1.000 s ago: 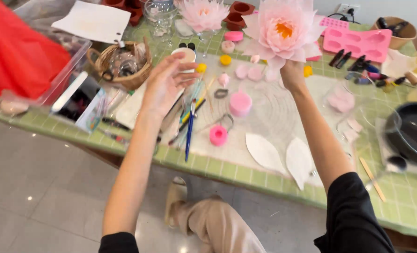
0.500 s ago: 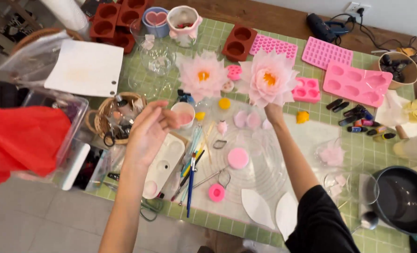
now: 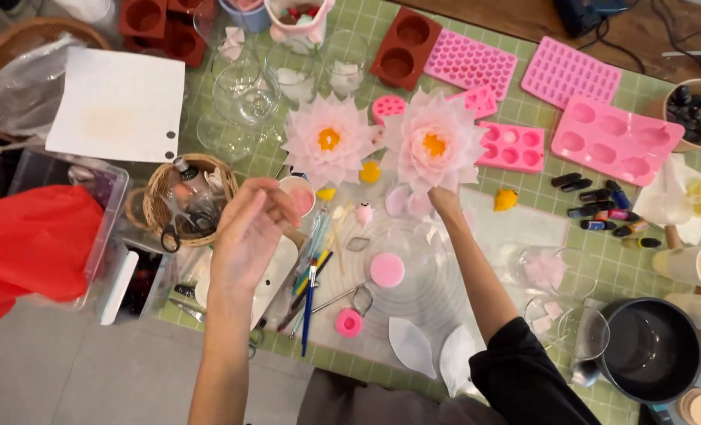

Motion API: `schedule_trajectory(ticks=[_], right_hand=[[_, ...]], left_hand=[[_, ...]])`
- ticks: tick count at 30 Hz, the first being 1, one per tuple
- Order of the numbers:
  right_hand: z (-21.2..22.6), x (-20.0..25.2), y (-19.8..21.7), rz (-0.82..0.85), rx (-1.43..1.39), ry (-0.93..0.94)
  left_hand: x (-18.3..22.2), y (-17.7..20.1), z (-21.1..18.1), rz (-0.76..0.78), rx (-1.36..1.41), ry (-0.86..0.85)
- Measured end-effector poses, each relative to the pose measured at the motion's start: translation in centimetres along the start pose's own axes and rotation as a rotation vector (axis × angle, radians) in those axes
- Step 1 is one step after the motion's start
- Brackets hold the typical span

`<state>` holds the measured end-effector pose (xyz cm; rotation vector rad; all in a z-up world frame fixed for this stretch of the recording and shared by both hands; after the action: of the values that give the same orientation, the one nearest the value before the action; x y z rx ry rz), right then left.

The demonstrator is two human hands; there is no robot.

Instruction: Assembling a decorative wax lotus flower by attaching wax petals to a core and using a wooden stick for support.

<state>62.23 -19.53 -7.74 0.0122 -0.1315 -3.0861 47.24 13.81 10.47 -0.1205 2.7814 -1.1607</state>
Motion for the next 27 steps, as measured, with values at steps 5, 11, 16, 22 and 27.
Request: schedule_trajectory(ticks=[5,11,16,22,27], right_hand=[[-3.4,1.7,0.0,0.013,0.004,-0.069],[-4.8,1.3,1.4,-0.002,-0.212,-0.121],[-1.8,1.4,-0.1,0.084,-0.073,-0.048],[-2.4,1.0,-0.1,0.004,-0.018,-0.111],[-3.1,0.6,0.4,0.028,-0.024,-0.101]], left_hand=[[0.2,-0.1,0.5,-0.01,0.017,-0.006],[1.4,0.6,0.3,-0.029,0.015,-0.034],[2.1,0.7,0.1,-0.025,0.014,-0.057],[2.5,1.0,-0.2,-0.05,0.007,-0.062],[2.4,1.1,-0.3,-0.05,0.003,-0.06]])
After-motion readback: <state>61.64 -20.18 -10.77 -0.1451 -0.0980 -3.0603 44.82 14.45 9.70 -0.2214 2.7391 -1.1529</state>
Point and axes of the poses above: each hand's wrist, its own x-axis away from the middle knuckle, its own y-axis out of the back of the hand, z = x × y, the point moved 6 cm from there along -x, towards the middle knuckle, and after that the axes turned 15 degrees about -y, right-handed, at the moved point
